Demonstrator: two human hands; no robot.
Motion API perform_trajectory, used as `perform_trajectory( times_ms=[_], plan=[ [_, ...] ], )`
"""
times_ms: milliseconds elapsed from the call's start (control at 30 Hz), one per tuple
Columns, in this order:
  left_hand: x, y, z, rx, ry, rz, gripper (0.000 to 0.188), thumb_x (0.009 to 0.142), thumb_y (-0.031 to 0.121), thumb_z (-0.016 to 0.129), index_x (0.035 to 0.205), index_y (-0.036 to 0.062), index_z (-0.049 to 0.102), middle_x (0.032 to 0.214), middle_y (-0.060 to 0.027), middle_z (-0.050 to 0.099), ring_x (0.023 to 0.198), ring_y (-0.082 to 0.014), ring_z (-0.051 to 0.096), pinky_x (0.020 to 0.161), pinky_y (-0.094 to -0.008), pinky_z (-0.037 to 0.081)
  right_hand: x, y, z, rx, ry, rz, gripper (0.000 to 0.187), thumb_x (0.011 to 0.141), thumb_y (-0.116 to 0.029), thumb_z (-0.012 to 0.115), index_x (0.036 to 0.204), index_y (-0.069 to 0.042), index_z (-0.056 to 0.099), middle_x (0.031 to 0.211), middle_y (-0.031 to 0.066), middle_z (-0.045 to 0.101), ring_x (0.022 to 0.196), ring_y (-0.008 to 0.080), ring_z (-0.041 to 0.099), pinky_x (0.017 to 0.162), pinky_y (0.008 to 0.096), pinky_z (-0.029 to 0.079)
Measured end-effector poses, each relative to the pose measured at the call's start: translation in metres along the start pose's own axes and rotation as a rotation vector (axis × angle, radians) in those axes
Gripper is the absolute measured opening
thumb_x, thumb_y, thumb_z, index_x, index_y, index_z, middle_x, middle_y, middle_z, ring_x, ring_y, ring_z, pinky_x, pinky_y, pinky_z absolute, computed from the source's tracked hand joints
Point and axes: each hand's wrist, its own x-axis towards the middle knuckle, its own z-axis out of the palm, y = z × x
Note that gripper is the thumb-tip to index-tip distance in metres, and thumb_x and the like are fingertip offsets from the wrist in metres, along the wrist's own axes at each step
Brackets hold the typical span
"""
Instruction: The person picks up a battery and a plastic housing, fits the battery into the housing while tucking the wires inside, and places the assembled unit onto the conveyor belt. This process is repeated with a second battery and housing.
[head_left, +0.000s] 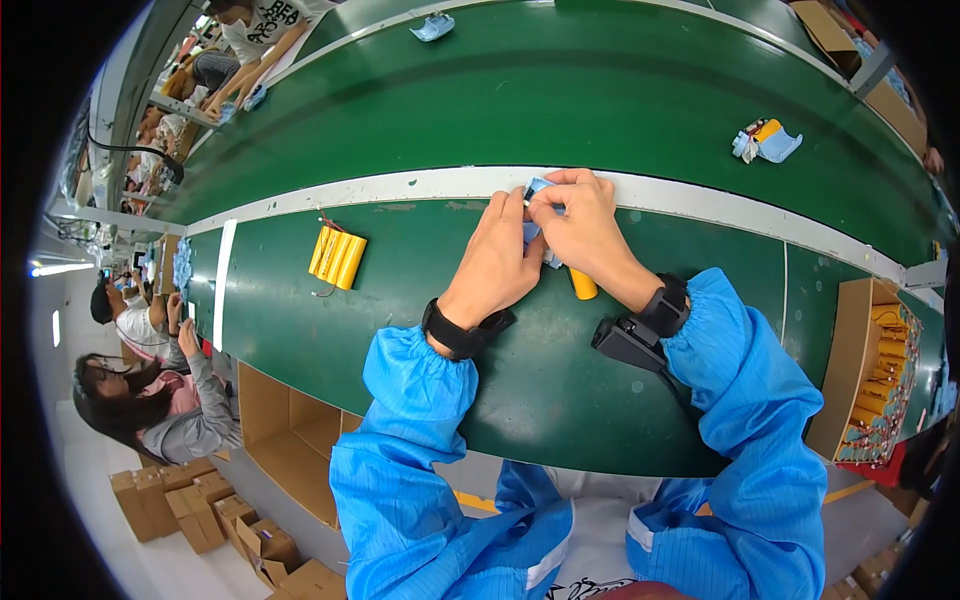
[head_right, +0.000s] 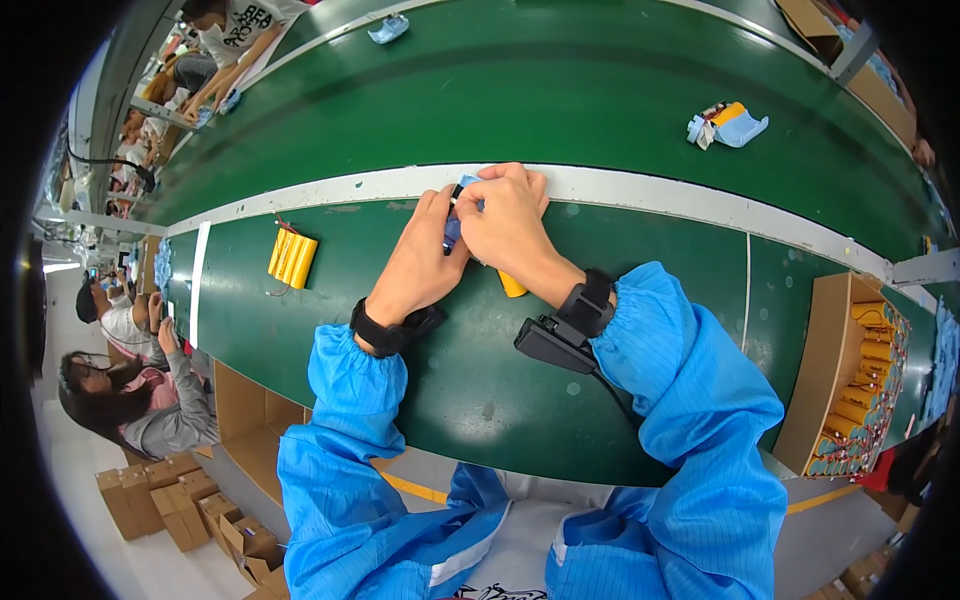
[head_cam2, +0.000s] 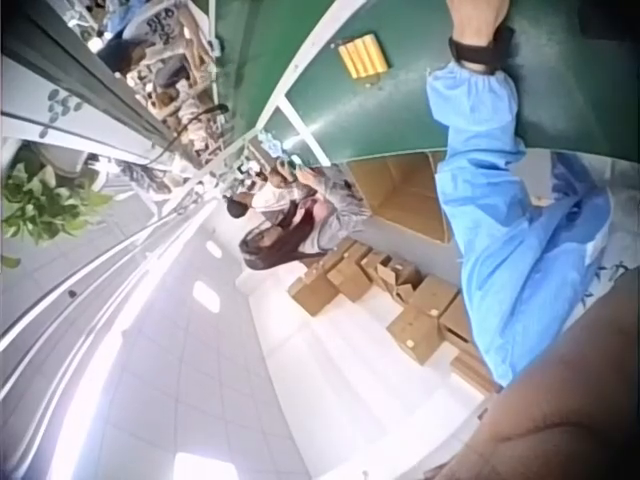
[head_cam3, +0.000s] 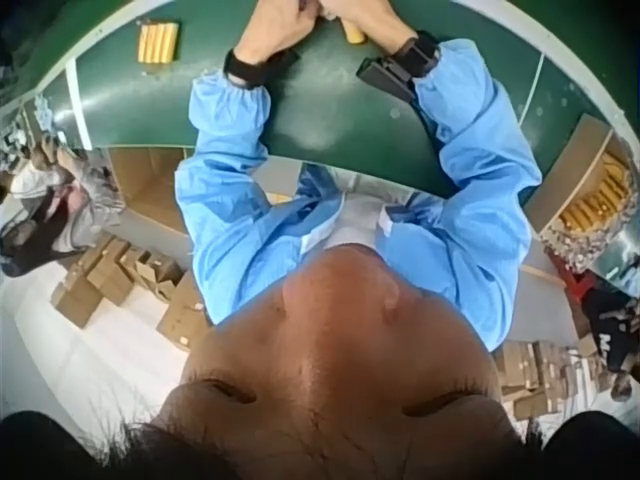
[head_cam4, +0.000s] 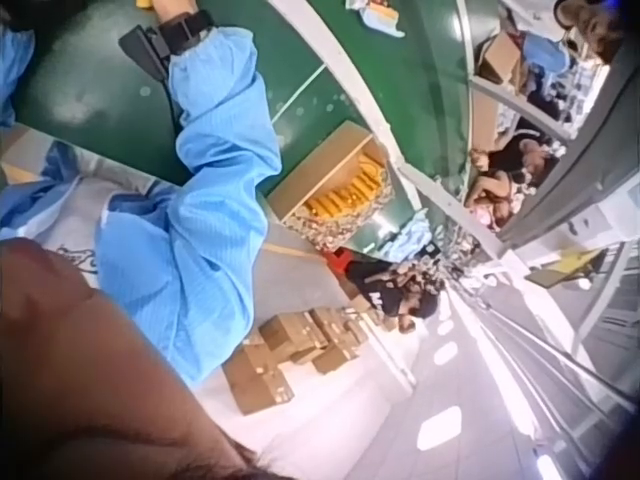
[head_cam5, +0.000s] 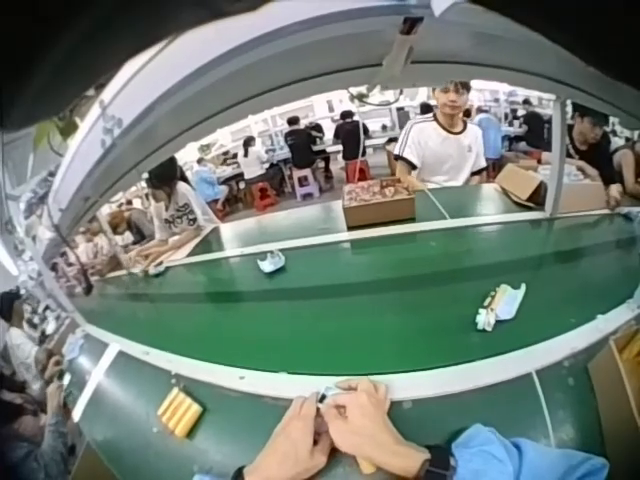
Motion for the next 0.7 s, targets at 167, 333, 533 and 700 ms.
perform_trajectory(
  times_ms=[167, 333, 533, 700],
  plan=[
    [-0.001, -0.001, 0.000, 0.032, -0.002, 0.024, 0.052, 0.079, 0.002, 0.062, 0.125, -0.0097, 0.042, 0.104, -0.0247, 0.051, 0.098, -0.0418, 0.054, 0.083, -0.0435, 0.046, 0.000, -0.006, -0.001, -0.033, -0.026, 0.020, 0.013, 0.077, -0.013, 0.062, 0.071, -0.005, 0.071, 0.117, 0.0151, 0.053, 0.111, 0.0358, 0.038, 0.092, 0.0475, 0.031],
    [0.000, -0.001, 0.000, 0.066, 0.008, 0.051, 0.051, 0.079, 0.003, 0.063, 0.125, -0.0095, 0.042, 0.104, -0.0245, 0.051, 0.098, -0.0414, 0.054, 0.083, -0.0434, 0.046, 0.000, -0.017, -0.009, -0.121, -0.068, 0.066, 0.013, 0.080, -0.016, 0.063, 0.080, -0.007, 0.073, 0.120, 0.0111, 0.056, 0.115, 0.0313, 0.041, 0.100, 0.0439, 0.032],
    [0.001, -0.001, -0.001, 0.006, -0.045, -0.004, 0.049, 0.081, 0.005, 0.062, 0.123, -0.0101, 0.043, 0.105, -0.0251, 0.051, 0.100, -0.0419, 0.053, 0.084, -0.0429, 0.046, 0.006, -0.010, -0.010, -0.147, -0.131, 0.042, 0.014, 0.080, -0.016, 0.064, 0.081, -0.006, 0.073, 0.120, 0.0109, 0.056, 0.111, 0.0307, 0.044, 0.096, 0.0419, 0.037],
    [-0.003, -0.012, 0.008, -0.031, 0.026, -0.027, 0.047, 0.084, 0.010, 0.059, 0.123, -0.0113, 0.043, 0.109, -0.0270, 0.051, 0.103, -0.0432, 0.052, 0.087, -0.0434, 0.045, 0.008, 0.009, -0.024, 0.039, -0.161, -0.154, 0.018, 0.081, -0.014, 0.067, 0.094, -0.002, 0.066, 0.115, 0.0107, 0.058, 0.102, 0.0236, 0.051, 0.087, 0.0340, 0.043]
  ],
)
